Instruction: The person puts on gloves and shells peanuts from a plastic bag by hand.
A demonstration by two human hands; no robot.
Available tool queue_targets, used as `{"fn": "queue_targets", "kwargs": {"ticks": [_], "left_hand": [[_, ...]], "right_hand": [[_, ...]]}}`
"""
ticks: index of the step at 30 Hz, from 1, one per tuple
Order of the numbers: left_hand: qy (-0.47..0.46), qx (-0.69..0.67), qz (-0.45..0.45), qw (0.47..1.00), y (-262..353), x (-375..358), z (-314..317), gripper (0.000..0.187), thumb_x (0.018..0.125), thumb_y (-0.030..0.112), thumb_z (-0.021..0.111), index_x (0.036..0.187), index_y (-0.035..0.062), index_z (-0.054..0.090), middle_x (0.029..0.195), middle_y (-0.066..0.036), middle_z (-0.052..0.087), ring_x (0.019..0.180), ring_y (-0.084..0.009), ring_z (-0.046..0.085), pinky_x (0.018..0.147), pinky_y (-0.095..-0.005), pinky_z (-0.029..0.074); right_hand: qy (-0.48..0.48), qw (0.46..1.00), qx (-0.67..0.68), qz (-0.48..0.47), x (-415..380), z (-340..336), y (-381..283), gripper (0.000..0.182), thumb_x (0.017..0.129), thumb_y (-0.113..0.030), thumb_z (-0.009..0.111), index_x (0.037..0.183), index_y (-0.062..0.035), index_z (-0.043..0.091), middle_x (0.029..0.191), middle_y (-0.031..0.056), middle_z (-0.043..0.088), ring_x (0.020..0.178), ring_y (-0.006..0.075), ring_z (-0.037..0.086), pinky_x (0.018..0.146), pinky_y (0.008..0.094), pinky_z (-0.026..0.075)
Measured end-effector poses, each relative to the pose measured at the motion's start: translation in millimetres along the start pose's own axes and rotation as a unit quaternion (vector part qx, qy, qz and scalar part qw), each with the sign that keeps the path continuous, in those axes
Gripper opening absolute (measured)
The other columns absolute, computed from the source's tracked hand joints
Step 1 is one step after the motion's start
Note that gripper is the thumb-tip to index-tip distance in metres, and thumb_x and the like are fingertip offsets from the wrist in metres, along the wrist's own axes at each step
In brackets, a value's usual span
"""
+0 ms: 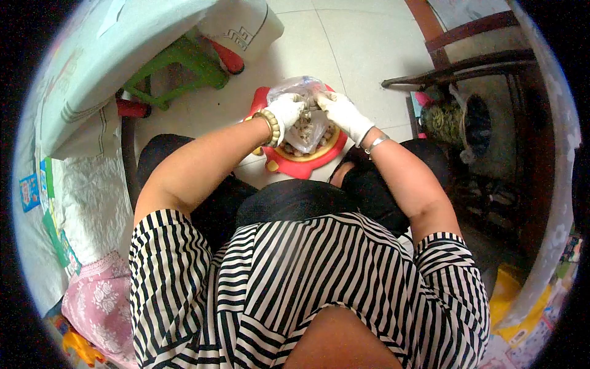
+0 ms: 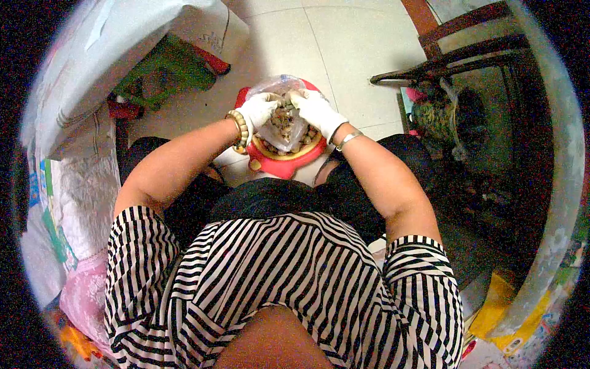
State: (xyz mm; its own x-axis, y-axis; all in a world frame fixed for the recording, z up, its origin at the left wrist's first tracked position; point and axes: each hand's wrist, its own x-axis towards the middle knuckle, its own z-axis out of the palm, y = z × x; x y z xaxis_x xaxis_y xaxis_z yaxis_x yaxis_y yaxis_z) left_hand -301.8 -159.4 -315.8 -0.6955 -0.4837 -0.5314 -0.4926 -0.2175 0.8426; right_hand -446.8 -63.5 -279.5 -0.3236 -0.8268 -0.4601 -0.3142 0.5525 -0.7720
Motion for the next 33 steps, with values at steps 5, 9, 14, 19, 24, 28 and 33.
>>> {"fn": "queue_targets", "kwargs": {"ticks": [5, 9, 14, 19, 24, 28, 33], "left_hand": [[-0.019, -0.016, 0.034, 0.999, 0, -1, -5, 0.029, 0.089, 0.023, 0.053, 0.104, 0.0005, 0.061, 0.092, -0.011, 0.065, 0.086, -0.0209, 0.06, 0.077, -0.0337, 0.047], [0.0, 0.01, 0.023, 1.0, -6, 10, -7, 0.027, 0.087, 0.021, 0.059, 0.099, -0.0023, 0.062, 0.094, -0.008, 0.065, 0.086, -0.014, 0.058, 0.079, -0.0285, 0.046], [0.01, -0.007, 0.03, 0.999, -6, 6, -5, 0.035, 0.087, 0.027, 0.056, 0.105, -0.0024, 0.06, 0.096, -0.012, 0.064, 0.088, -0.0181, 0.059, 0.08, -0.0309, 0.046], [-0.013, 0.044, 0.043, 0.998, 13, -13, -9, 0.045, 0.089, 0.035, 0.051, 0.114, -0.0025, 0.055, 0.1, -0.015, 0.063, 0.092, -0.0227, 0.059, 0.083, -0.0329, 0.045], [-0.045, -0.021, 0.043, 0.998, -4, -1, -1, 0.052, 0.09, 0.04, 0.047, 0.12, -0.0028, 0.052, 0.108, -0.018, 0.061, 0.1, -0.0259, 0.058, 0.088, -0.0342, 0.043], [-0.033, 0.032, 0.016, 0.999, 9, -12, -10, 0.054, 0.092, 0.043, 0.044, 0.12, -0.0036, 0.052, 0.112, -0.017, 0.06, 0.101, -0.0231, 0.057, 0.088, -0.0328, 0.043], [-0.037, -0.025, -0.008, 0.999, 11, -20, -10, 0.05, 0.092, 0.039, 0.048, 0.117, -0.0041, 0.053, 0.107, -0.012, 0.062, 0.094, -0.0162, 0.058, 0.084, -0.0303, 0.046]], "right_hand": [[0.03, 0.997, 0.059, -0.032, 11, -1, 18, 0.025, 0.088, -0.017, 0.053, 0.108, -0.0014, 0.059, 0.095, 0.0076, 0.065, 0.086, 0.0144, 0.057, 0.077, 0.0273, 0.045], [0.136, 0.988, 0.068, 0.019, 12, -14, 23, 0.022, 0.088, -0.01, 0.053, 0.106, -0.0009, 0.06, 0.087, 0.0057, 0.064, 0.079, 0.0122, 0.057, 0.069, 0.0256, 0.047], [0.16, 0.97, -0.102, 0.153, 22, -20, 87, 0.036, 0.08, -0.028, 0.058, 0.102, -0.0004, 0.063, 0.098, 0.0203, 0.065, 0.094, 0.0332, 0.062, 0.082, 0.039, 0.049], [-0.095, 0.907, -0.387, 0.139, 5, -9, 92, 0.03, 0.082, -0.025, 0.054, 0.102, -0.0047, 0.064, 0.103, 0.0193, 0.064, 0.099, 0.0317, 0.061, 0.085, 0.0396, 0.047], [-0.145, 0.75, -0.642, -0.071, -2, 17, 91, 0.027, 0.082, -0.022, 0.053, 0.1, -0.0056, 0.065, 0.107, 0.0149, 0.061, 0.102, 0.0271, 0.057, 0.082, 0.0386, 0.047], [-0.042, 0.845, -0.532, -0.015, 34, 36, 155, 0.029, 0.084, -0.022, 0.049, 0.1, -0.0044, 0.065, 0.106, 0.0182, 0.061, 0.099, 0.0324, 0.059, 0.084, 0.0413, 0.047], [0.021, 0.903, -0.423, -0.066, 23, 32, 133, 0.03, 0.085, -0.024, 0.046, 0.095, -0.0038, 0.065, 0.095, 0.0207, 0.064, 0.089, 0.036, 0.062, 0.082, 0.044, 0.048]]}}
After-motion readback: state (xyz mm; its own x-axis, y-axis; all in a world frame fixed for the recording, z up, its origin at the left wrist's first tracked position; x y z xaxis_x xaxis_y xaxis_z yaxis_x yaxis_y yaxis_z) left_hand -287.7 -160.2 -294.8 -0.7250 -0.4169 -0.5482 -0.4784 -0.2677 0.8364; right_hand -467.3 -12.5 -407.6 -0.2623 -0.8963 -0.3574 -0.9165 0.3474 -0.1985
